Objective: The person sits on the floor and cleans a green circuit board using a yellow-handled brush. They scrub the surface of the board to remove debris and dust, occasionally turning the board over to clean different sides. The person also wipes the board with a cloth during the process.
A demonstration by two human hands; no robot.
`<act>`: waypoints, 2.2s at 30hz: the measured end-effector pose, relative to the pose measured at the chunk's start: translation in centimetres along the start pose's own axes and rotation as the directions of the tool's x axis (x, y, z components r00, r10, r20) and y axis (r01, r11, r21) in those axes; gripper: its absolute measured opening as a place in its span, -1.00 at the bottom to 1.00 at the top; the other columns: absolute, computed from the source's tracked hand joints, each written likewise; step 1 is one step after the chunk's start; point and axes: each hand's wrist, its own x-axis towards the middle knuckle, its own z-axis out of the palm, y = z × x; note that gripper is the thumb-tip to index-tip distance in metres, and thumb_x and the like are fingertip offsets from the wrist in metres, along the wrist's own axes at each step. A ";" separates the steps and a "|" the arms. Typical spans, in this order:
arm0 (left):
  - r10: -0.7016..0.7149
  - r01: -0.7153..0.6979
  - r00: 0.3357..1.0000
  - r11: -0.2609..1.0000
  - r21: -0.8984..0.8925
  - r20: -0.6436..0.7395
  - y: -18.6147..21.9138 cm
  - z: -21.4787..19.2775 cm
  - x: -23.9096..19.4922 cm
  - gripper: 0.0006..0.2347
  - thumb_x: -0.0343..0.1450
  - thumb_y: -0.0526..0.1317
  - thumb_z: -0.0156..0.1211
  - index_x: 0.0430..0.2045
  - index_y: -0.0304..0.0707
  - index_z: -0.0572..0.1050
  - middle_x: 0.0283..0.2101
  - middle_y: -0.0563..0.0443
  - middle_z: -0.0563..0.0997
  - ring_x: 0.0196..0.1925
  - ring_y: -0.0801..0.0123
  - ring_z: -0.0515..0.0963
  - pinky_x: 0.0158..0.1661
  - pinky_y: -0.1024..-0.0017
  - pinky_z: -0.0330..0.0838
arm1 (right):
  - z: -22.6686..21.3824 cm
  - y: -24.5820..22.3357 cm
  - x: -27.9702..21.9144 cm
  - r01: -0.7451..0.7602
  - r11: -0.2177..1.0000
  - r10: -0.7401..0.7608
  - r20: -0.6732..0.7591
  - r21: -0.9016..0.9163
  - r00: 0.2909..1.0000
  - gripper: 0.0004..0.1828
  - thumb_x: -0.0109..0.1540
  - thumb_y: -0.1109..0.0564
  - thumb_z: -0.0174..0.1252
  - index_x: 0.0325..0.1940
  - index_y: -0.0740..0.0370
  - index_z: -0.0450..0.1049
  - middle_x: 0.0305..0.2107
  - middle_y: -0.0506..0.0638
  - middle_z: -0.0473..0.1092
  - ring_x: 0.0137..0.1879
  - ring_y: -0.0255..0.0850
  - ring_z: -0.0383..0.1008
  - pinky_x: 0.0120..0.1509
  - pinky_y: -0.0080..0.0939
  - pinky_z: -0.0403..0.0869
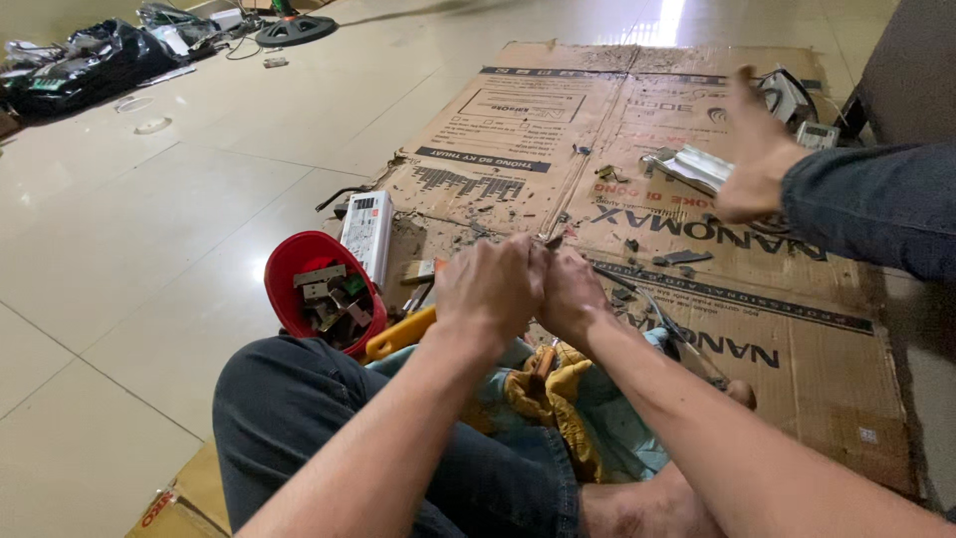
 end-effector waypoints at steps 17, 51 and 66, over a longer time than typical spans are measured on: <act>-0.076 0.075 0.979 0.997 0.012 0.190 0.9 5.7 -1.0 -0.62 0.45 0.04 -0.21 -0.24 -0.18 0.57 -0.30 -0.36 0.68 -0.11 -0.30 0.67 -0.16 -0.13 0.54 | 0.8 8.2 -1.3 -0.323 0.946 0.319 -0.122 -0.016 0.940 -0.56 0.17 -0.07 0.05 0.08 0.06 0.50 0.03 0.16 0.42 0.23 0.23 0.42 0.20 0.30 0.48; -0.037 0.020 0.971 0.997 0.070 0.237 -2.3 15.0 -1.4 -0.70 0.50 0.10 -0.25 -0.33 -0.01 0.40 -0.34 -0.17 0.67 -0.21 -0.19 0.70 -0.18 -0.08 0.52 | 3.0 13.0 -2.9 -0.487 0.871 0.491 0.136 -0.067 0.860 -0.29 0.23 -0.30 0.02 0.32 0.16 0.38 0.12 0.35 0.43 0.39 0.29 0.25 0.43 0.23 0.25; -0.053 0.050 0.950 0.999 0.018 0.307 -2.6 14.9 -1.5 -0.70 0.49 0.07 -0.27 -0.23 -0.05 0.39 -0.27 -0.24 0.67 -0.14 -0.25 0.67 -0.10 -0.11 0.50 | 4.4 13.0 -4.1 -0.478 0.878 0.478 0.024 -0.009 0.878 -0.34 0.22 -0.35 0.02 0.24 0.08 0.42 -0.04 0.33 0.49 0.37 0.19 0.25 0.39 0.19 0.27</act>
